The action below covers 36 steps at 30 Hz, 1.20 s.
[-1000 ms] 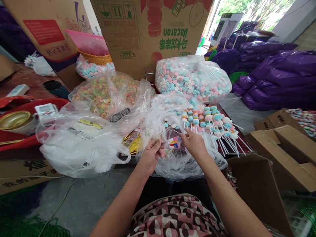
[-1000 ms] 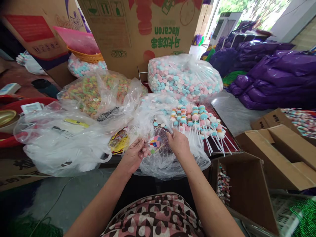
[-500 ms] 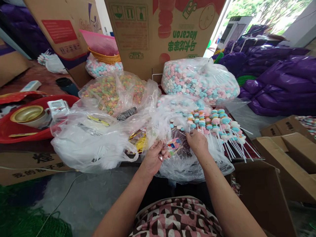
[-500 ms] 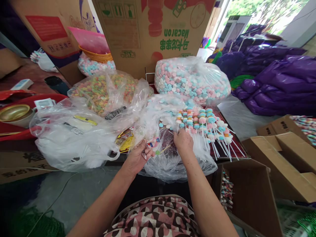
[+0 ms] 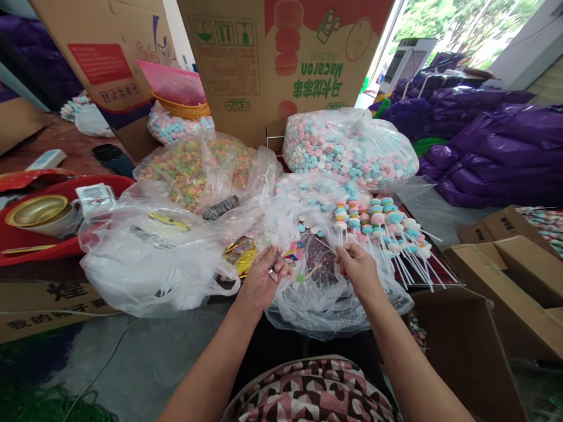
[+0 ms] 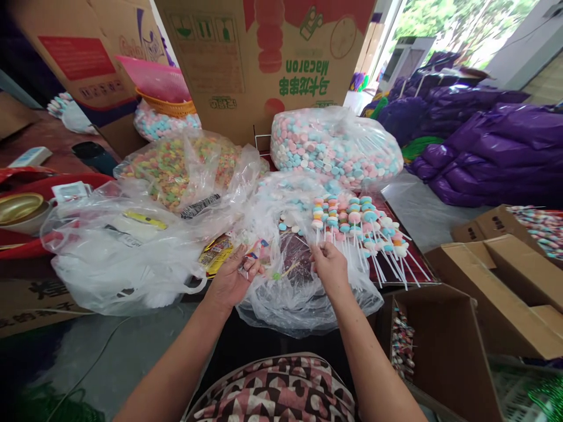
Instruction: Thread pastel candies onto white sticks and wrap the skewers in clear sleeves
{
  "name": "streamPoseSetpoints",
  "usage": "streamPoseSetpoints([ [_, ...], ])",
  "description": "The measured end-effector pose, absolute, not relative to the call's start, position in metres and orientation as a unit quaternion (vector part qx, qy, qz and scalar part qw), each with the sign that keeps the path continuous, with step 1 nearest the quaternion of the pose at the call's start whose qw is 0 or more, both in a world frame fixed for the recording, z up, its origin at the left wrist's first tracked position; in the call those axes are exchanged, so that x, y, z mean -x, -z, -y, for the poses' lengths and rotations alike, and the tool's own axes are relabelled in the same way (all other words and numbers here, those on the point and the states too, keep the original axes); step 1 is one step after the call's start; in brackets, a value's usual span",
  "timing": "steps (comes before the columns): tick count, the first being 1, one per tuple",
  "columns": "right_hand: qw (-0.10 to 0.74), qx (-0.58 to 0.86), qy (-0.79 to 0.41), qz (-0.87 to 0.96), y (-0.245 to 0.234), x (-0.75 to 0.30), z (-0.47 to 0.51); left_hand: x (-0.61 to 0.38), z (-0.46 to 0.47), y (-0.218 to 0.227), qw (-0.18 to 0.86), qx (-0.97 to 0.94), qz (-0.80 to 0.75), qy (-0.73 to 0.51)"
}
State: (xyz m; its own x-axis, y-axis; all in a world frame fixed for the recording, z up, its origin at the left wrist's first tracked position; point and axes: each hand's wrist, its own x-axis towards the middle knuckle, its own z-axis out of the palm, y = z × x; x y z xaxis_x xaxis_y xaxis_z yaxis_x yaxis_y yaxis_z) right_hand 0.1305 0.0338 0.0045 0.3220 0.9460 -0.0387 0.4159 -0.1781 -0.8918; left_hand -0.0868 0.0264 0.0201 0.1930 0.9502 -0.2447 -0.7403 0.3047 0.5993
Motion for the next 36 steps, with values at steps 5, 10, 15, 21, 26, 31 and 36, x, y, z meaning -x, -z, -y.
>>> streamPoseSetpoints([
  [5, 0.468, 0.662, -0.351, 0.468, -0.007, -0.135, -0.006, 0.089, -0.029, -0.019, 0.748, -0.178, -0.299, -0.565],
  [10, 0.490, 0.626, -0.389, 0.465, -0.016, -0.146, 0.024, 0.089, -0.031, -0.018, 0.740, -0.203, -0.301, -0.567],
  [15, 0.450, 0.626, -0.367, 0.521, -0.035, -0.161, 0.049, 0.088, -0.030, -0.019, 0.739, -0.209, -0.306, -0.562],
  [21, 0.417, 0.626, -0.292, 0.590, -0.042, -0.175, 0.060, 0.086, -0.028, -0.019, 0.737, -0.240, -0.320, -0.545],
  [26, 0.389, 0.640, -0.218, 0.626, -0.040, -0.189, 0.062, 0.087, -0.029, -0.021, 0.725, -0.255, -0.337, -0.545],
  [31, 0.351, 0.610, -0.143, 0.696, -0.044, -0.209, 0.062, 0.093, -0.032, -0.025, 0.711, -0.322, -0.344, -0.522],
  [36, 0.307, 0.591, -0.114, 0.737, -0.057, -0.222, 0.059, 0.097, -0.036, -0.028, 0.669, -0.420, -0.375, -0.486],
])
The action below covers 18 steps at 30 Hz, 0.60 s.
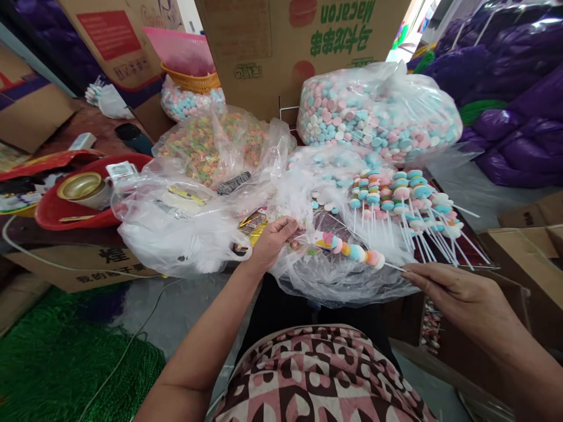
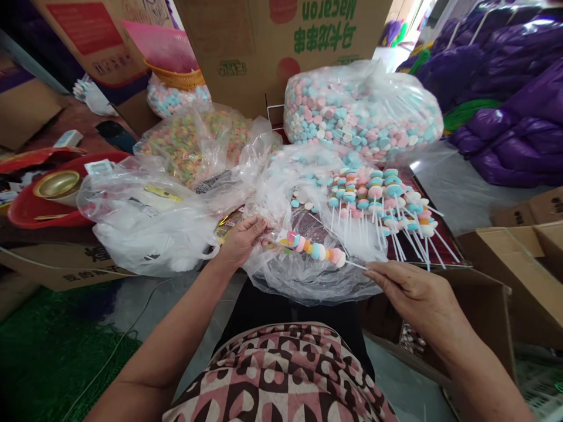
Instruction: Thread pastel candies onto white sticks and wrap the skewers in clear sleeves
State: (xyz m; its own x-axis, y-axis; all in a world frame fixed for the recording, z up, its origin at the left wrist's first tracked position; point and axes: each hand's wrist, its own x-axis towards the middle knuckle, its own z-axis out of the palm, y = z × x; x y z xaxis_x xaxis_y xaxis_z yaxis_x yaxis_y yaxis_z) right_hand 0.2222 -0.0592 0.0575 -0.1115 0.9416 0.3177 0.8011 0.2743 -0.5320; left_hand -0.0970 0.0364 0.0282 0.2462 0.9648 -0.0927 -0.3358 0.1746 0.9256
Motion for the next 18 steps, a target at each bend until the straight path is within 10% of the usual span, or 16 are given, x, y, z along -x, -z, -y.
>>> streamPoseSetpoints([
  [18, 0.314, 0.620, -0.252, 0.674, -0.041, -0.213, 0.067, 0.091, -0.024, -0.045, 0.627, -0.528, -0.400, -0.410],
])
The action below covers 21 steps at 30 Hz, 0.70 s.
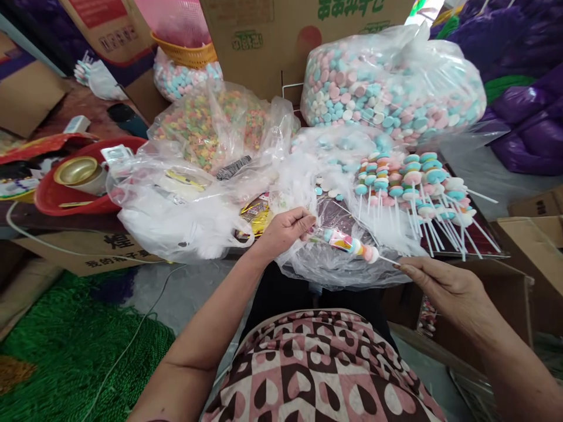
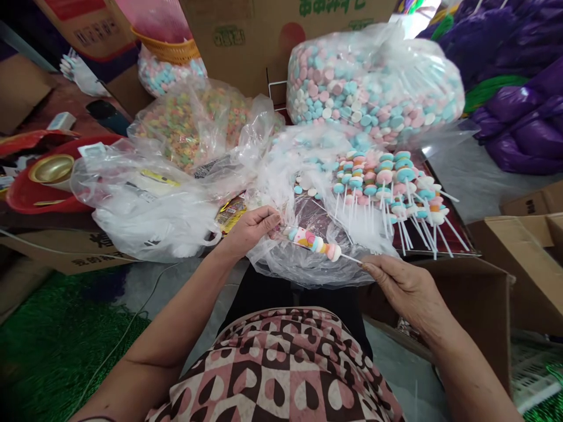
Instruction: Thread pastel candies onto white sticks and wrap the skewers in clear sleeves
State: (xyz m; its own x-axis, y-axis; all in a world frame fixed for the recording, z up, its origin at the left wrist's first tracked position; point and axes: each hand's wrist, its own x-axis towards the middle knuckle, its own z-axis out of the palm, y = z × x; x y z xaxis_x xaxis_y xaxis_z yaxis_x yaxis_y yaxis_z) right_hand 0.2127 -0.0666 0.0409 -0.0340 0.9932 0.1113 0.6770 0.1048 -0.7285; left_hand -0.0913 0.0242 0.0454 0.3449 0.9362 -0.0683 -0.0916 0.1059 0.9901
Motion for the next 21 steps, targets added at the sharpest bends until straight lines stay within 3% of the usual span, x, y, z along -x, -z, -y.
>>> streamPoseSetpoints([
  [7, 0.344, 0.635, -0.268, 0.638, -0.028, -0.199, 0.070, 0.074, -0.017, -0.073, 0.763, -0.274, -0.251, -0.528],
  [21, 0.506, 0.601, -0.316, 0.532, -0.011, -0.147, 0.077, 0.028, -0.005, -0.073, 0.723, -0.261, -0.240, -0.593],
])
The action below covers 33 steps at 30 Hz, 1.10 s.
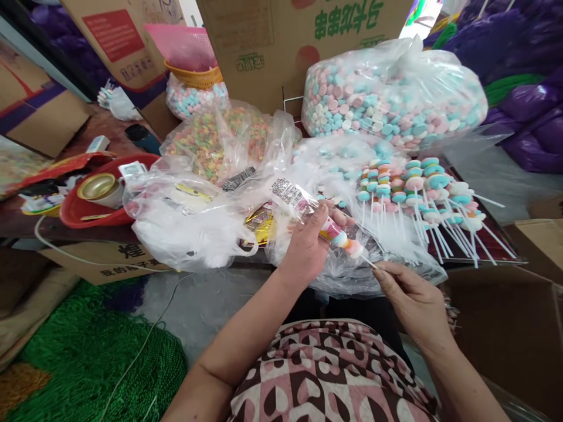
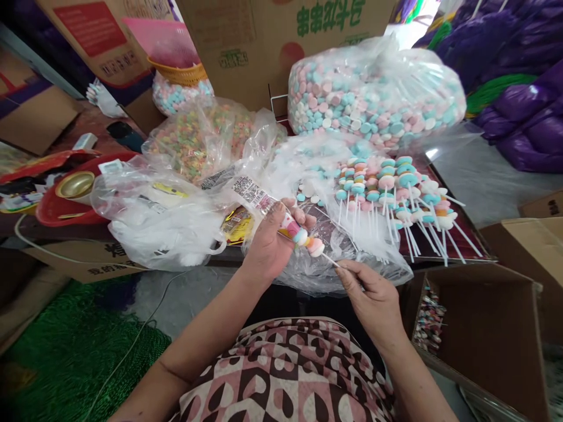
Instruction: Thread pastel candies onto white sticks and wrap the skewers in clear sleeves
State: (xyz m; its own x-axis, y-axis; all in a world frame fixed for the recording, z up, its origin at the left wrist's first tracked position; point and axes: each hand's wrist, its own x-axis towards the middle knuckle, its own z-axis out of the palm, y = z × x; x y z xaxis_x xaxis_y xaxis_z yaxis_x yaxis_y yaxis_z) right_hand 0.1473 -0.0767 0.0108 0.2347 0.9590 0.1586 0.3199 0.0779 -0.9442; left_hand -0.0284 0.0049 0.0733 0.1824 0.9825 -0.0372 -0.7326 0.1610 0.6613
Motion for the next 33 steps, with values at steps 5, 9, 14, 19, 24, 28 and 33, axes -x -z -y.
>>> streamPoseSetpoints([
  [5, 0.493, 0.582, -0.414, 0.496, -0.009, -0.138, 0.080, 0.024, -0.002, -0.073, 0.730, -0.281, -0.248, -0.571],
  [9, 0.478, 0.567, -0.458, 0.489, -0.008, -0.134, 0.079, 0.019, 0.000, -0.069, 0.730, -0.297, -0.265, -0.555],
  [14, 0.491, 0.554, -0.521, 0.425, -0.002, -0.128, 0.074, 0.024, 0.001, -0.060, 0.740, -0.350, -0.267, -0.509],
  [19, 0.512, 0.519, -0.580, 0.363, 0.003, -0.123, 0.070, 0.038, -0.004, -0.066, 0.754, -0.322, -0.223, -0.528],
  [24, 0.508, 0.518, -0.591, 0.352, -0.003, -0.116, 0.072, 0.032, -0.008, -0.072, 0.722, -0.298, -0.240, -0.576],
  [28, 0.533, 0.534, -0.559, 0.344, -0.003, -0.113, 0.075, 0.025, -0.006, -0.068, 0.719, -0.293, -0.251, -0.578],
  [33, 0.505, 0.533, -0.565, 0.375, -0.002, -0.108, 0.076, 0.020, -0.001, -0.063, 0.731, -0.312, -0.253, -0.551],
])
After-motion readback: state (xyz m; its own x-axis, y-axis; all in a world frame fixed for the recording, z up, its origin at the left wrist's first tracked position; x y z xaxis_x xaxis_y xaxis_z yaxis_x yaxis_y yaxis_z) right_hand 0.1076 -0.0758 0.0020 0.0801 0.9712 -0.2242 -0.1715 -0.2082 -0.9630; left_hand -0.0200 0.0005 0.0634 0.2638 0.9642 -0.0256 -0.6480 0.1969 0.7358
